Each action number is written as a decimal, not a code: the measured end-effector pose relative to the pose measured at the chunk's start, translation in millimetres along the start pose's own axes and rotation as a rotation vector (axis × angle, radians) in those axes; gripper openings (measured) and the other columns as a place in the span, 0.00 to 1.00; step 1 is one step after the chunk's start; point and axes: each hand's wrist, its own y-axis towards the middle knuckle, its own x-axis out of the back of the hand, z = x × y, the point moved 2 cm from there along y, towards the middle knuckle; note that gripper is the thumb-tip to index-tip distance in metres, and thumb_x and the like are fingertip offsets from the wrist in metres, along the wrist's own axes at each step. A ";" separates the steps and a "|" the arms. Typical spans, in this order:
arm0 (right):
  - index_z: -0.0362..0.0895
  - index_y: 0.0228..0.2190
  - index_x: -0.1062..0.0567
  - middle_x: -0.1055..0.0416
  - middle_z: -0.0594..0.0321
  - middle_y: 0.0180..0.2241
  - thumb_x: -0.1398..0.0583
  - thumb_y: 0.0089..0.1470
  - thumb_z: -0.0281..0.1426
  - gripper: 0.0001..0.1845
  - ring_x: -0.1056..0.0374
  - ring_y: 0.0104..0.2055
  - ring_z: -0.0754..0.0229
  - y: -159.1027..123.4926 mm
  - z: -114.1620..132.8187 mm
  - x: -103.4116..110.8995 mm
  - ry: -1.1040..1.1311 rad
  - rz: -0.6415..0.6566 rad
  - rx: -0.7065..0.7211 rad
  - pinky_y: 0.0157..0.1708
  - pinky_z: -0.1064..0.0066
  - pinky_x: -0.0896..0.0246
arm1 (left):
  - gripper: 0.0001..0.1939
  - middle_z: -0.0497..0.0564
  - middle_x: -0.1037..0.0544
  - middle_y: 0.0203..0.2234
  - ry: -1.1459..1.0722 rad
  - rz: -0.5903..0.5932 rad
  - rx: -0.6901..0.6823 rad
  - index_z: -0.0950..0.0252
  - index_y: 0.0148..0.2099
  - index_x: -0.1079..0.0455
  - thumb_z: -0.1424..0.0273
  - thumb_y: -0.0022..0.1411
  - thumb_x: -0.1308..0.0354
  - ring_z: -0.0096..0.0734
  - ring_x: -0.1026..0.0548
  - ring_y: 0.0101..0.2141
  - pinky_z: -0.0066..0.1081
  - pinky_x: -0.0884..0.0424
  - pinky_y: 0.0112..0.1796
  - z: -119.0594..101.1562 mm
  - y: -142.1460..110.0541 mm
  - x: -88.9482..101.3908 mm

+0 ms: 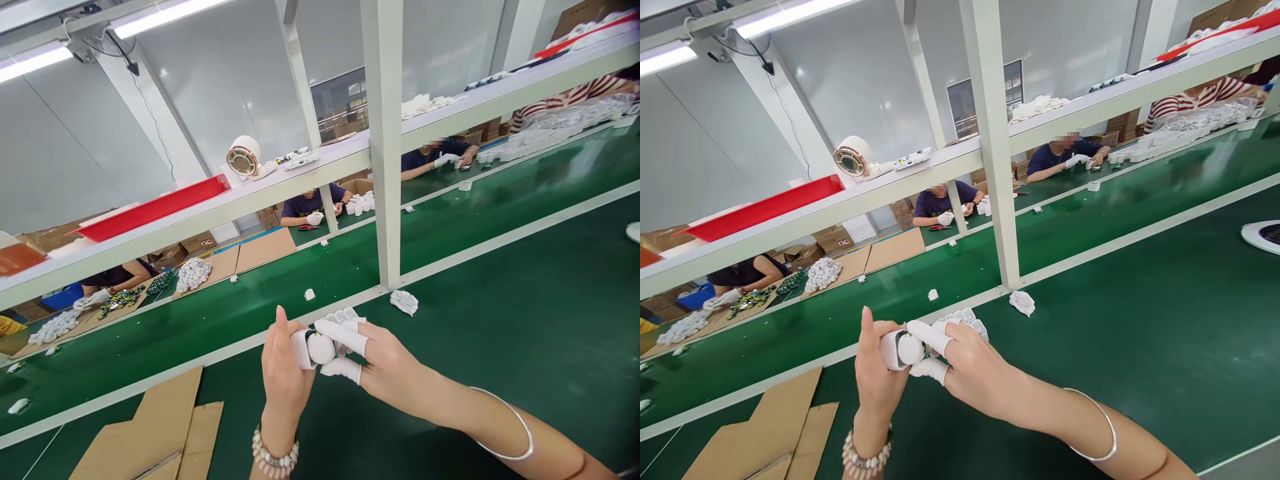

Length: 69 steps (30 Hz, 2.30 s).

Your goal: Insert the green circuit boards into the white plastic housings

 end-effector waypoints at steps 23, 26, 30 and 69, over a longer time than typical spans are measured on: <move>0.54 0.59 0.37 0.40 0.56 0.55 0.37 0.54 0.44 0.33 0.39 0.57 0.50 19.8 -7.7 2.8 0.544 0.169 -0.341 0.54 0.55 0.38 | 0.38 0.46 0.27 0.32 -0.294 0.041 0.339 0.57 0.68 0.53 0.72 0.59 0.41 0.31 0.25 0.32 0.36 0.27 0.42 -6.2 -9.4 -11.0; 0.51 0.58 0.36 0.39 0.55 0.55 0.35 0.52 0.43 0.34 0.39 0.56 0.50 21.4 -8.8 1.5 0.601 0.166 -0.323 0.54 0.55 0.38 | 0.40 0.47 0.26 0.32 -0.314 0.034 0.330 0.60 0.69 0.56 0.71 0.60 0.40 0.31 0.25 0.32 0.34 0.27 0.40 -7.9 -8.6 -12.3; 0.48 0.58 0.36 0.38 0.55 0.54 0.34 0.51 0.40 0.35 0.37 0.54 0.52 23.8 -8.8 0.4 0.634 0.184 -0.304 0.54 0.56 0.38 | 0.41 0.46 0.26 0.30 -0.329 0.051 0.263 0.59 0.70 0.59 0.72 0.61 0.40 0.31 0.24 0.33 0.34 0.27 0.42 -11.6 -6.8 -14.2; 0.53 0.54 0.31 0.33 0.60 0.41 0.34 0.50 0.42 0.30 0.34 0.40 0.58 36.6 -37.7 -33.7 0.317 0.239 -0.186 0.40 0.66 0.35 | 0.57 0.54 0.32 0.44 -0.521 0.425 0.733 0.55 0.67 0.88 0.72 0.58 0.42 0.33 0.26 0.38 0.35 0.28 0.40 25.4 -8.3 -36.1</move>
